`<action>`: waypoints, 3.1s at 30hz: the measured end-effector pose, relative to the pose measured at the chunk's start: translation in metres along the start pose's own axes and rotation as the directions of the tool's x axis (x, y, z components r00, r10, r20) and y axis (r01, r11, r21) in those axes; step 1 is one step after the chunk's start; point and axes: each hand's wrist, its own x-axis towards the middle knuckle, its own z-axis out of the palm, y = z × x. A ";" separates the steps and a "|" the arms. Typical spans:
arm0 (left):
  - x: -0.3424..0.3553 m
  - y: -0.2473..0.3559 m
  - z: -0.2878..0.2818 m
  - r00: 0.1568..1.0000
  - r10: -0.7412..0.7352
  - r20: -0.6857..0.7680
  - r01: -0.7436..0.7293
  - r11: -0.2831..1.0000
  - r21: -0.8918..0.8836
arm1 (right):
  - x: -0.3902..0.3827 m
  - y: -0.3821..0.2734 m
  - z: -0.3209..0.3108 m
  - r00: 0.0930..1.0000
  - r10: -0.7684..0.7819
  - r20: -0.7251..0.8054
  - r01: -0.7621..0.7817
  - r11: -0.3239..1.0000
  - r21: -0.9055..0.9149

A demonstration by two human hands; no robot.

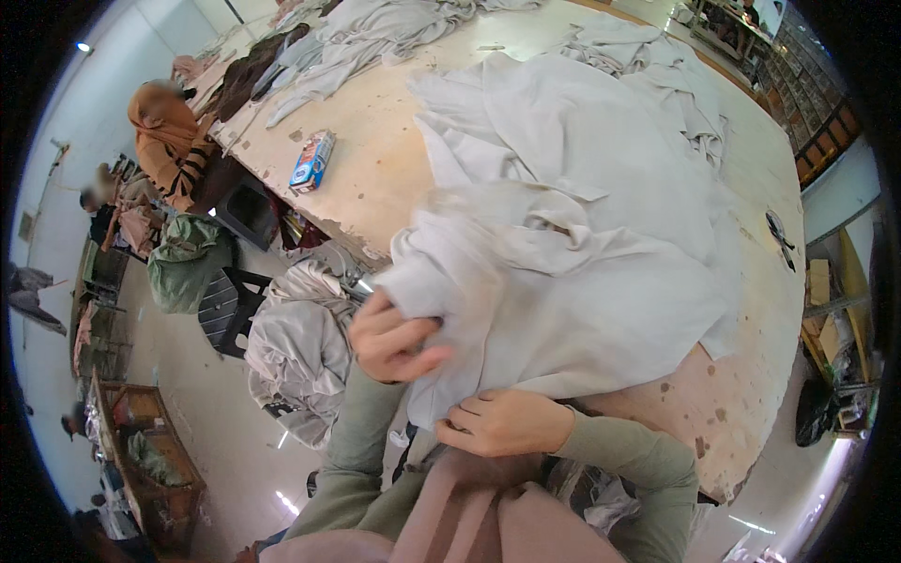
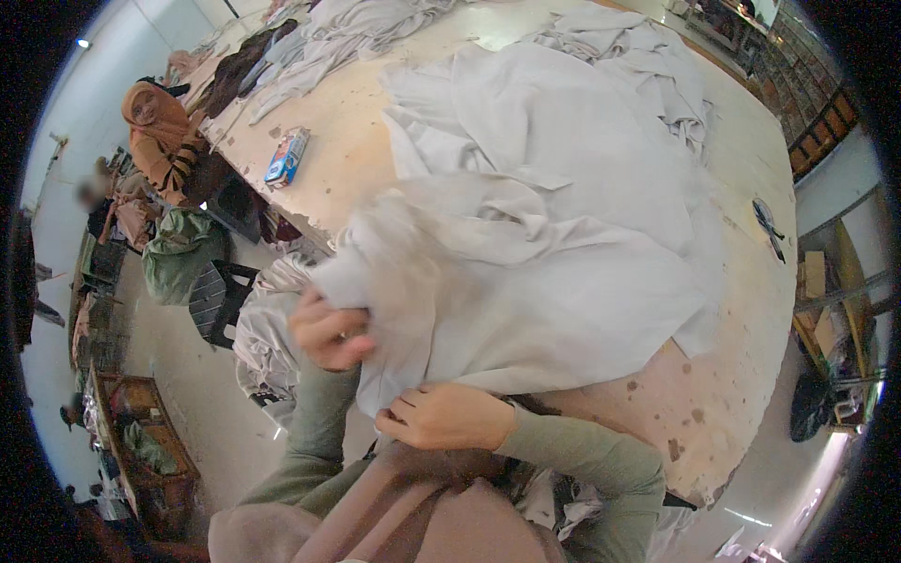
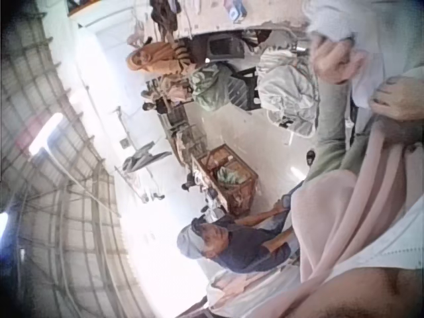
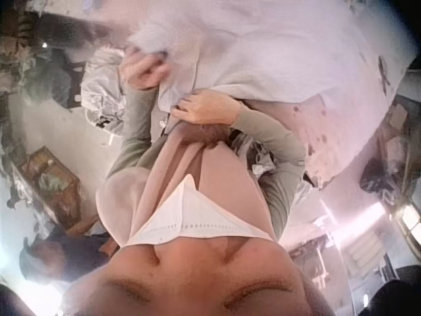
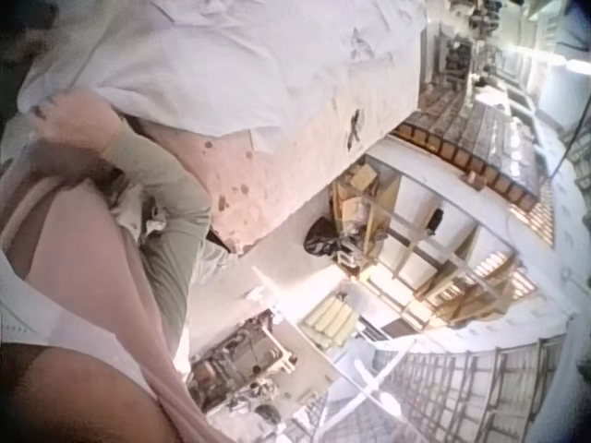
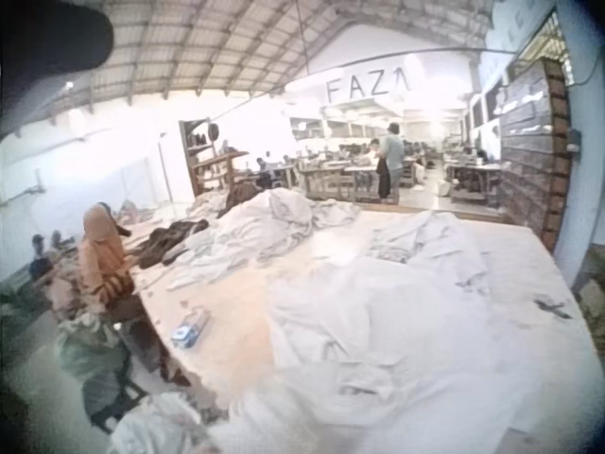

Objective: The person folds a light-colored garment on a worktable in a garment factory. They smooth the fabric, fold the sides, and tuck the drawstring into the waistband. The garment is then folded into a compact rectangle and placed on the table.

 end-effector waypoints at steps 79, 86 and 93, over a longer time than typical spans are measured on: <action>-0.118 -0.035 -0.029 0.737 -0.671 -0.080 0.357 0.487 -0.797 | -0.393 -0.209 -0.114 -0.563 0.195 -0.803 -0.800 0.116 0.589; -0.097 -0.041 -0.017 0.603 -0.794 -0.074 0.445 0.412 -0.795 | -0.443 -0.288 -0.171 -0.058 -0.093 -0.994 -0.960 -0.267 0.081; -0.030 -0.056 -0.037 0.407 -0.869 -0.281 0.459 0.460 -0.760 | -0.351 -0.015 -0.147 0.040 0.319 -0.947 -0.869 -0.458 -0.190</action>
